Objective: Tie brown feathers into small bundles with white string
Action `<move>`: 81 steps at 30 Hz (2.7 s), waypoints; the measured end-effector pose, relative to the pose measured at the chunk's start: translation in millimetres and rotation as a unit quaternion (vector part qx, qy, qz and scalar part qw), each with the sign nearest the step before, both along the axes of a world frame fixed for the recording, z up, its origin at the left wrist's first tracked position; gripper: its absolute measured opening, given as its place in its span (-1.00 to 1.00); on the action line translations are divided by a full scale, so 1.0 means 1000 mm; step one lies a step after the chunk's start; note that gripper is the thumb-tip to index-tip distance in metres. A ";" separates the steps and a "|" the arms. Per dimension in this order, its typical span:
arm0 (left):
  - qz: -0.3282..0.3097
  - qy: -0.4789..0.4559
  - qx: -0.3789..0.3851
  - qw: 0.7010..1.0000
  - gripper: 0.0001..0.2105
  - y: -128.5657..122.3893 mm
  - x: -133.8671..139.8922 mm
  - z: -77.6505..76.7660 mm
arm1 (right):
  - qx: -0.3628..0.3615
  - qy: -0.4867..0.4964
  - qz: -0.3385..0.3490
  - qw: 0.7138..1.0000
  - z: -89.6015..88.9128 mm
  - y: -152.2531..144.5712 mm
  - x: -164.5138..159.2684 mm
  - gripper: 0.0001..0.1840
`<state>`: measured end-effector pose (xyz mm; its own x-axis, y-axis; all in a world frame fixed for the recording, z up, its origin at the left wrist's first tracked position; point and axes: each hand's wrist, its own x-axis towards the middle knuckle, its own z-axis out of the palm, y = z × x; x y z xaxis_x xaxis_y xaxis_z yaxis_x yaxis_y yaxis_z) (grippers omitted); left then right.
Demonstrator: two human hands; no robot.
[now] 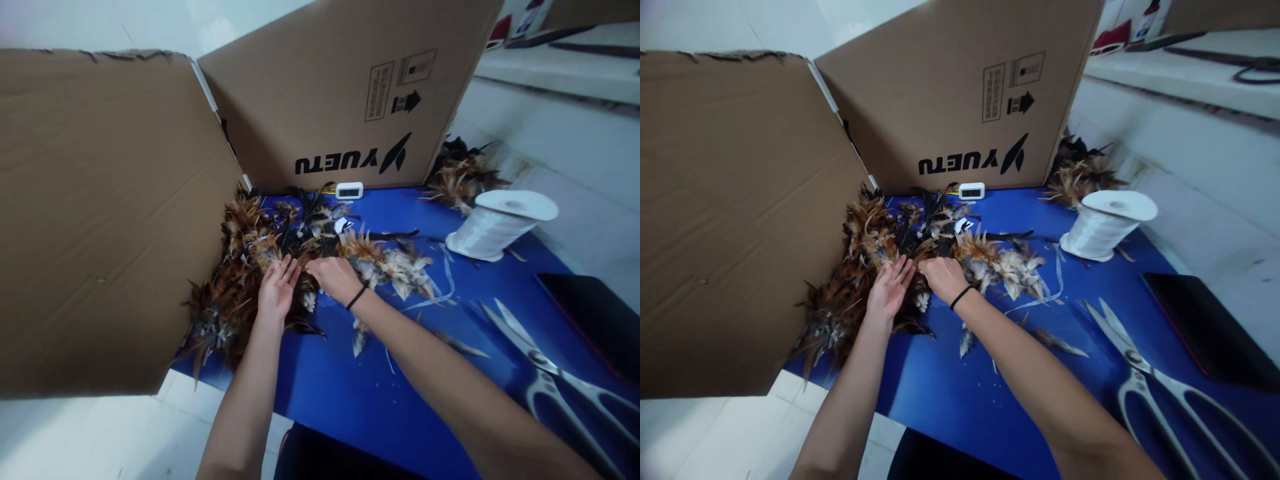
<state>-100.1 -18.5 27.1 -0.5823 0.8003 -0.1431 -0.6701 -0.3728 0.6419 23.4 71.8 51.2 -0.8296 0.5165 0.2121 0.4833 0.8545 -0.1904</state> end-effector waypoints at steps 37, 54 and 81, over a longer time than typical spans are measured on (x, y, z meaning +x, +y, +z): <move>0.025 0.419 -0.108 0.901 -0.81 0.009 0.077 0.010 | -0.270 0.259 -0.152 0.915 0.037 -0.025 0.094 -0.84; -0.040 0.322 -0.095 0.941 -0.81 0.025 0.088 0.012 | -0.390 0.429 -0.168 0.797 0.026 -0.022 0.108 -0.77; -0.160 0.288 -0.125 0.936 -0.74 0.024 0.111 -0.002 | -0.175 0.481 -0.162 0.844 -0.016 -0.030 0.113 -0.86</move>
<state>10.7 5.1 24.9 -0.3562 0.9305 -0.0853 -0.2380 -0.0021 0.9713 136.1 41.9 35.3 -0.1639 0.8534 0.4948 0.1586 0.5179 -0.8406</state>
